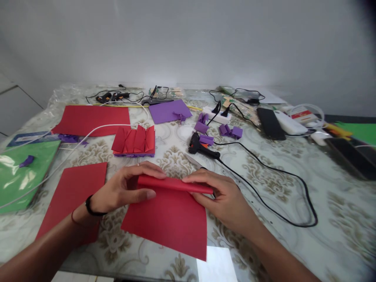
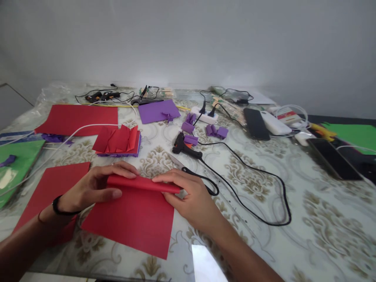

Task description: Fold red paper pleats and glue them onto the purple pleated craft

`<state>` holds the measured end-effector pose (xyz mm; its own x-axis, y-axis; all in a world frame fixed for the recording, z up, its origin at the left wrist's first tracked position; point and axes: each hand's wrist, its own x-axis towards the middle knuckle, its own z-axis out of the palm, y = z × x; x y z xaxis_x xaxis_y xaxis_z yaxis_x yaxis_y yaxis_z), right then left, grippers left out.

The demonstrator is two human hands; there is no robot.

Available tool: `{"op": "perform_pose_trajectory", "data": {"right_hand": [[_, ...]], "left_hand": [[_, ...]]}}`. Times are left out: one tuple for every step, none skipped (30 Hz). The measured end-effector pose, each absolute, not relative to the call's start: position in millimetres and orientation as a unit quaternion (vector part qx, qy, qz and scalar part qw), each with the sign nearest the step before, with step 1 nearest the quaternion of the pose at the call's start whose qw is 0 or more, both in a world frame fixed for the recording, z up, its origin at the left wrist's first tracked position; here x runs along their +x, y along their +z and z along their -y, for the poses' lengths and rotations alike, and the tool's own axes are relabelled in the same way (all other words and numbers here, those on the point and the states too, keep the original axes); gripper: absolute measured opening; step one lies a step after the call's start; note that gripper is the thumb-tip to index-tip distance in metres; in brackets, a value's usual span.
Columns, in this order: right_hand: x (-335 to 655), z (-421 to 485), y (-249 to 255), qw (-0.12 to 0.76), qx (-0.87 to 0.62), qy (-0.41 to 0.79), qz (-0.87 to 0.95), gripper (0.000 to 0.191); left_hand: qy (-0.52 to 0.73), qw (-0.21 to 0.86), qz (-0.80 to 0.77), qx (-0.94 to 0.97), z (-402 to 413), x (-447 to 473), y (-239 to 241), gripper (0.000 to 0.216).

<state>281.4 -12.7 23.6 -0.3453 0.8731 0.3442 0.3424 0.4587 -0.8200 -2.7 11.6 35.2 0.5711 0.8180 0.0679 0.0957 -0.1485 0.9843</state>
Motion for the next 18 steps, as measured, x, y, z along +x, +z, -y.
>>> {"op": "perform_pose_trajectory", "data": {"right_hand": [[281, 13, 24, 0.407, -0.402, 0.325, 0.753, 0.033], [281, 12, 24, 0.408, -0.4, 0.324, 0.754, 0.034], [281, 12, 23, 0.405, -0.399, 0.324, 0.756, 0.034], [281, 11, 23, 0.4, -0.397, 0.327, 0.759, 0.033], [282, 11, 23, 0.391, -0.397, 0.331, 0.761, 0.031], [283, 11, 23, 0.378, -0.397, 0.339, 0.764, 0.03], [283, 10, 22, 0.363, -0.397, 0.35, 0.767, 0.029], [284, 10, 21, 0.35, -0.397, 0.364, 0.766, 0.031], [285, 10, 20, 0.342, -0.398, 0.381, 0.762, 0.035], [285, 10, 19, 0.339, -0.399, 0.399, 0.752, 0.037], [285, 10, 18, 0.343, -0.402, 0.416, 0.74, 0.037], [285, 10, 17, 0.351, -0.406, 0.43, 0.726, 0.034], [285, 10, 16, 0.362, -0.41, 0.439, 0.713, 0.03], [284, 10, 15, 0.372, -0.411, 0.444, 0.703, 0.027], [283, 10, 14, 0.382, -0.411, 0.445, 0.698, 0.024], [282, 10, 13, 0.389, -0.41, 0.444, 0.695, 0.022], [281, 10, 12, 0.396, -0.409, 0.442, 0.693, 0.02], [280, 10, 12, 0.401, -0.409, 0.442, 0.69, 0.018]], "left_hand": [[0.325, 0.556, -0.339, 0.686, -12, -2, 35, 0.029], [0.331, 0.55, -0.345, 0.685, -12, -1, 35, 0.026], [0.336, 0.544, -0.349, 0.685, -12, 0, 34, 0.023], [0.34, 0.537, -0.353, 0.687, -12, 0, 34, 0.021], [0.344, 0.529, -0.356, 0.689, -12, 0, 33, 0.02], [0.346, 0.521, -0.36, 0.692, -12, 0, 33, 0.019], [0.349, 0.512, -0.363, 0.695, -12, 0, 33, 0.019], [0.352, 0.502, -0.367, 0.7, -12, 0, 32, 0.018], [0.353, 0.492, -0.369, 0.705, -12, 0, 32, 0.018], [0.354, 0.481, -0.37, 0.712, -12, -1, 32, 0.017], [0.352, 0.471, -0.368, 0.72, -12, -1, 32, 0.017], [0.348, 0.461, -0.367, 0.729, -12, -1, 32, 0.016], [0.344, 0.45, -0.367, 0.738, -11, -1, 32, 0.015], [0.342, 0.439, -0.367, 0.745, -10, 0, 32, 0.014], [0.344, 0.429, -0.37, 0.749, -9, 1, 32, 0.013], [0.353, 0.421, -0.375, 0.747, -8, 2, 32, 0.015], [0.368, 0.421, -0.381, 0.736, -7, 4, 32, 0.023], [0.388, 0.431, -0.385, 0.718, -5, 6, 31, 0.033]]}}
